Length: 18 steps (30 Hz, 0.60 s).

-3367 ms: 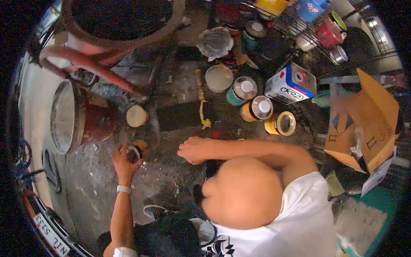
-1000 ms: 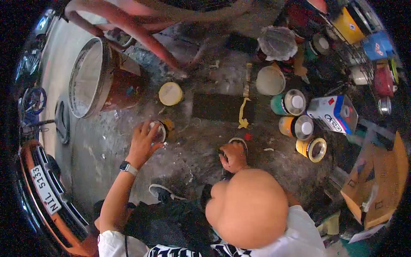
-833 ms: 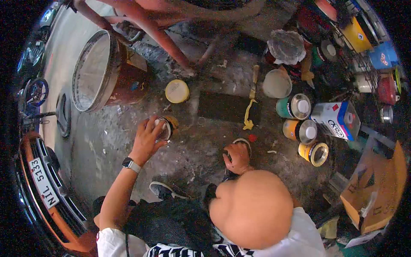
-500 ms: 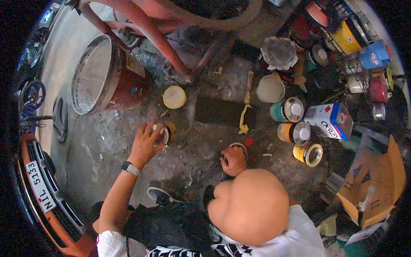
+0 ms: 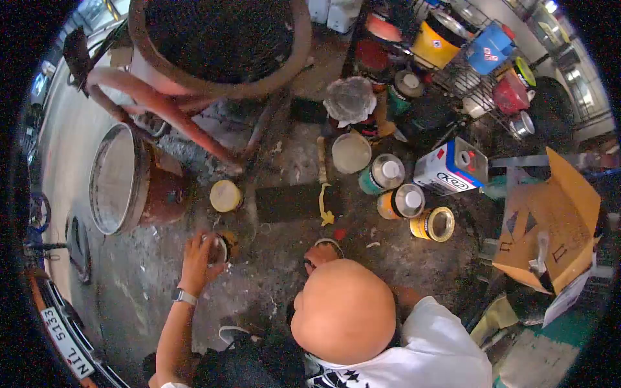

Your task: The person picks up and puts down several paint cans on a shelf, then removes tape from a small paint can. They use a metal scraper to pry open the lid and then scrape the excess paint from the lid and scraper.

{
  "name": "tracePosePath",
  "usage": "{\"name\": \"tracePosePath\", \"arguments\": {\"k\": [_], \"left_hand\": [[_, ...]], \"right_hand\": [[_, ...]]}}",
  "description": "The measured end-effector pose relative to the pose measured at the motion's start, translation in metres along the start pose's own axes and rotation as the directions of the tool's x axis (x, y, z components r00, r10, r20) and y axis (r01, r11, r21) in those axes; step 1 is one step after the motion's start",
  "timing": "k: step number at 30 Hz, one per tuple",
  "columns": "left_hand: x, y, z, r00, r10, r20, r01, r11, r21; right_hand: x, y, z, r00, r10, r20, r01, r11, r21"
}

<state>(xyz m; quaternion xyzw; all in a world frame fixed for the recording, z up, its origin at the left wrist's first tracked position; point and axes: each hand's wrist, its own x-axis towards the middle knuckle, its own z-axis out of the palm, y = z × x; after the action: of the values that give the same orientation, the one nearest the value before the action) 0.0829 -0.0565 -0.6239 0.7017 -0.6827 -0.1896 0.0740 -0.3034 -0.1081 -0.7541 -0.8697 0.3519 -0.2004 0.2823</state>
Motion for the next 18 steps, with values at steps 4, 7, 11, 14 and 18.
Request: {"name": "tracePosePath", "arguments": {"k": [4, 7, 11, 14, 18], "left_hand": [[0.004, 0.003, 0.002, 0.998, -0.037, 0.047, 0.034, 0.998, 0.062], [0.008, 0.007, 0.002, 0.993, -0.085, 0.084, 0.082, 0.996, 0.048], [0.01, 0.01, -0.005, 0.991, -0.083, 0.107, 0.072, 0.992, 0.101], [0.01, 0.008, 0.002, 0.993, -0.097, 0.074, 0.092, 0.993, 0.069], [0.009, 0.002, 0.01, 0.983, -0.183, -0.035, 0.183, 0.983, -0.012]], "right_hand": [[0.01, -0.011, -0.013, 0.998, -0.048, -0.05, 0.051, 0.997, 0.053], [0.007, -0.005, -0.008, 0.988, -0.102, -0.12, 0.11, 0.992, 0.065], [0.002, 0.001, -0.001, 0.997, -0.07, -0.038, 0.073, 0.994, 0.079], [0.002, 0.001, -0.003, 0.998, -0.049, -0.03, 0.05, 0.997, 0.063], [0.003, 0.003, -0.002, 0.999, -0.028, -0.022, 0.029, 0.998, 0.048]]}}
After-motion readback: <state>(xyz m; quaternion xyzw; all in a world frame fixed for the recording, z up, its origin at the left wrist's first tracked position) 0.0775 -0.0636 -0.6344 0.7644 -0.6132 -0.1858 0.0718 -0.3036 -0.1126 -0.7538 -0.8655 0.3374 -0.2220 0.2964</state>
